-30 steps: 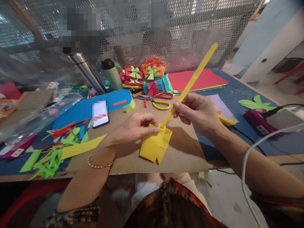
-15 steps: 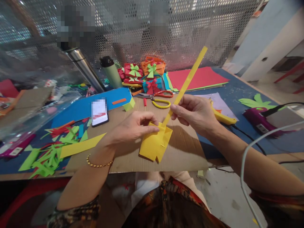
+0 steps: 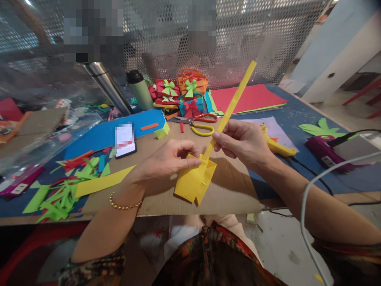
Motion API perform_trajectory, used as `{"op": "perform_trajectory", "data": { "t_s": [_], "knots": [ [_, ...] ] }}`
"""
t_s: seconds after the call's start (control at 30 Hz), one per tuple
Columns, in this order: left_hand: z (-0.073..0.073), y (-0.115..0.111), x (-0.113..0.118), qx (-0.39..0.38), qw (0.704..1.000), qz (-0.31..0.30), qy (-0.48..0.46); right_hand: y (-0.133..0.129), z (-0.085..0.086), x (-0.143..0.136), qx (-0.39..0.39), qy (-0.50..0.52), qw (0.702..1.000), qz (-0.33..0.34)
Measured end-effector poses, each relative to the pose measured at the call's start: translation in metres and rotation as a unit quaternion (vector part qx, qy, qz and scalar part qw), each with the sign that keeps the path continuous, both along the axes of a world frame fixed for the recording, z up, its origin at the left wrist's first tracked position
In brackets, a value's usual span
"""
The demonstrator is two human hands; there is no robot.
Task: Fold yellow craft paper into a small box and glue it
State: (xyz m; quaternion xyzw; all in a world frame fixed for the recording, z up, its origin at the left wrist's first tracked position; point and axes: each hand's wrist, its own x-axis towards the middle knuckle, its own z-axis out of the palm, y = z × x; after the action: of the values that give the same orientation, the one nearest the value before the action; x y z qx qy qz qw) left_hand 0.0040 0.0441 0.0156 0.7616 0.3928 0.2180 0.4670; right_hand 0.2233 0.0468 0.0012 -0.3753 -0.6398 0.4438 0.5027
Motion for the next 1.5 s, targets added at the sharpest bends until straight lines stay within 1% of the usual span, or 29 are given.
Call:
{"op": "perform_trajectory", "data": {
  "t_s": [0.17,0.33,0.5,0.8,0.93,1.07,1.2,1.43,1.5],
  "knots": [
    [-0.0004,-0.0001,-0.0002,0.002,1.0,-0.003,0.001,-0.0001,-0.0016,0.0003,0.0,-0.009,1.0,-0.006],
    [0.0009,-0.0018,0.0009,-0.007,1.0,0.01,0.002,-0.0002,-0.0024,-0.0002,0.0,-0.012,1.0,-0.01],
    [0.001,0.0001,0.0011,0.003,1.0,-0.008,0.01,0.0003,-0.0035,0.0011,-0.004,-0.016,1.0,-0.008],
    [-0.0016,0.0011,0.0009,-0.019,1.0,-0.011,-0.002,-0.0019,-0.0005,-0.0003,-0.018,-0.013,1.0,-0.009],
    [-0.0017,-0.0006,0.0022,-0.014,1.0,-0.001,-0.024,-0.0024,0.0002,-0.0006,-0.021,-0.01,1.0,-0.004],
    [-0.0031,-0.0021,0.0035,-0.028,0.999,0.018,-0.042,-0.0019,-0.0011,-0.0003,-0.018,-0.011,1.0,-0.006],
    [-0.0047,-0.0005,0.0044,-0.027,0.999,0.0,-0.037,-0.0007,-0.0028,0.0003,-0.016,-0.014,1.0,-0.002],
    [-0.0037,0.0017,0.0054,-0.012,0.999,-0.003,-0.036,-0.0016,-0.0024,-0.0006,-0.014,-0.011,1.0,-0.009],
    [-0.0035,0.0012,0.0059,-0.018,0.999,-0.002,-0.039,-0.0019,-0.002,-0.0011,-0.013,-0.011,1.0,-0.01]
  ]
}}
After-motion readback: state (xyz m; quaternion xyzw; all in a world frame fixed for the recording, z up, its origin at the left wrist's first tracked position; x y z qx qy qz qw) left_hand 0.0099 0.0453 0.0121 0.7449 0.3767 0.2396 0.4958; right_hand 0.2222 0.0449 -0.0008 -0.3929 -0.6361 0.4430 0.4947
